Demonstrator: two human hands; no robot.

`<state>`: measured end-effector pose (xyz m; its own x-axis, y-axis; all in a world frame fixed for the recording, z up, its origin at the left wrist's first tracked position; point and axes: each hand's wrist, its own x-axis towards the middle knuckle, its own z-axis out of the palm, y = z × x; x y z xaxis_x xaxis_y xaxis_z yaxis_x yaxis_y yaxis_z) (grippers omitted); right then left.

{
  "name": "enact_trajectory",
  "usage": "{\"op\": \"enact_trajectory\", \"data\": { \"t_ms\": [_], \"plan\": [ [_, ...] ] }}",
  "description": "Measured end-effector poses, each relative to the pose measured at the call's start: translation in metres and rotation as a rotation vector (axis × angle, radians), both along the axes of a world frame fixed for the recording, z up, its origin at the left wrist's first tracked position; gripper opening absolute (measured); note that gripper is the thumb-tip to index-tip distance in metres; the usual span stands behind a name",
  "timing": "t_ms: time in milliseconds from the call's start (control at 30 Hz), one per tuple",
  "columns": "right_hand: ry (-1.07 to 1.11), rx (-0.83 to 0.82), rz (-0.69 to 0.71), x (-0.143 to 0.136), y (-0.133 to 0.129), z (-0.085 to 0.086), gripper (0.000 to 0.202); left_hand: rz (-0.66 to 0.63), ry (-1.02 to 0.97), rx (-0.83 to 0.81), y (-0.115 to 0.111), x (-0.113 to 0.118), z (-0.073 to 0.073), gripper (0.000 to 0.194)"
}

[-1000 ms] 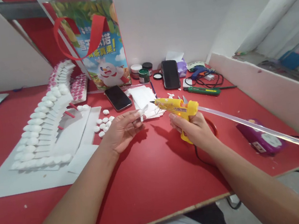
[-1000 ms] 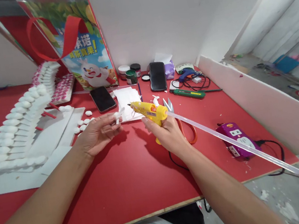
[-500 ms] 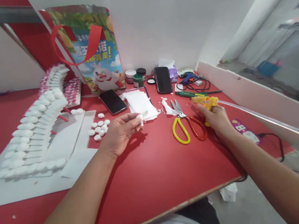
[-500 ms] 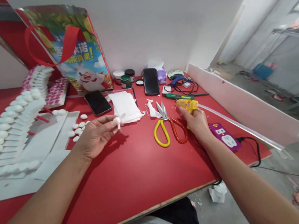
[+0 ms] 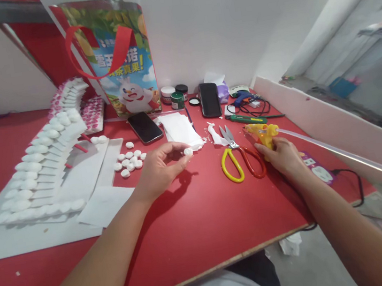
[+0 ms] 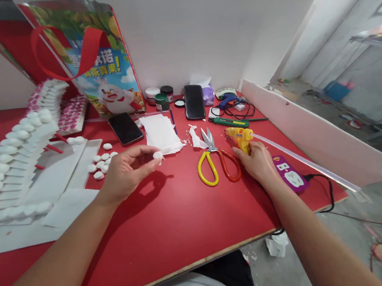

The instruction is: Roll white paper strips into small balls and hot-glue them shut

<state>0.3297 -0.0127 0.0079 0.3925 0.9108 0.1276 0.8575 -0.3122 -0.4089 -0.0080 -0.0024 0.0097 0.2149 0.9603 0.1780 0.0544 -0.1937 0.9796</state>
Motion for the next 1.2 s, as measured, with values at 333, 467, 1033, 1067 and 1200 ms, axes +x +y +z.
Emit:
{"op": "enact_trajectory", "data": {
  "t_ms": [333,467,1033,1067,1200],
  "plan": [
    [-0.107,-0.048,0.123,-0.003,-0.023,0.008,0.035,-0.047,0.248,0.271,-0.009,0.003,0.005,0.014],
    [-0.239,0.01,0.15,-0.02,-0.063,0.022,0.036,-0.052,0.276,0.31,-0.007,0.001,0.004,0.013],
    [1.362,-0.082,0.351,-0.143,0.009,0.026,0.024,0.013,0.227,0.241,-0.003,-0.002,0.005,0.016],
    [1.375,-0.078,0.343,-0.143,0.008,0.025,0.024,0.007,0.222,0.232,-0.003,-0.002,0.005,0.016],
    [1.389,-0.068,0.349,-0.143,0.005,0.023,0.025,-0.006,0.216,0.197,-0.003,0.0,0.004,0.016]
  ]
}}
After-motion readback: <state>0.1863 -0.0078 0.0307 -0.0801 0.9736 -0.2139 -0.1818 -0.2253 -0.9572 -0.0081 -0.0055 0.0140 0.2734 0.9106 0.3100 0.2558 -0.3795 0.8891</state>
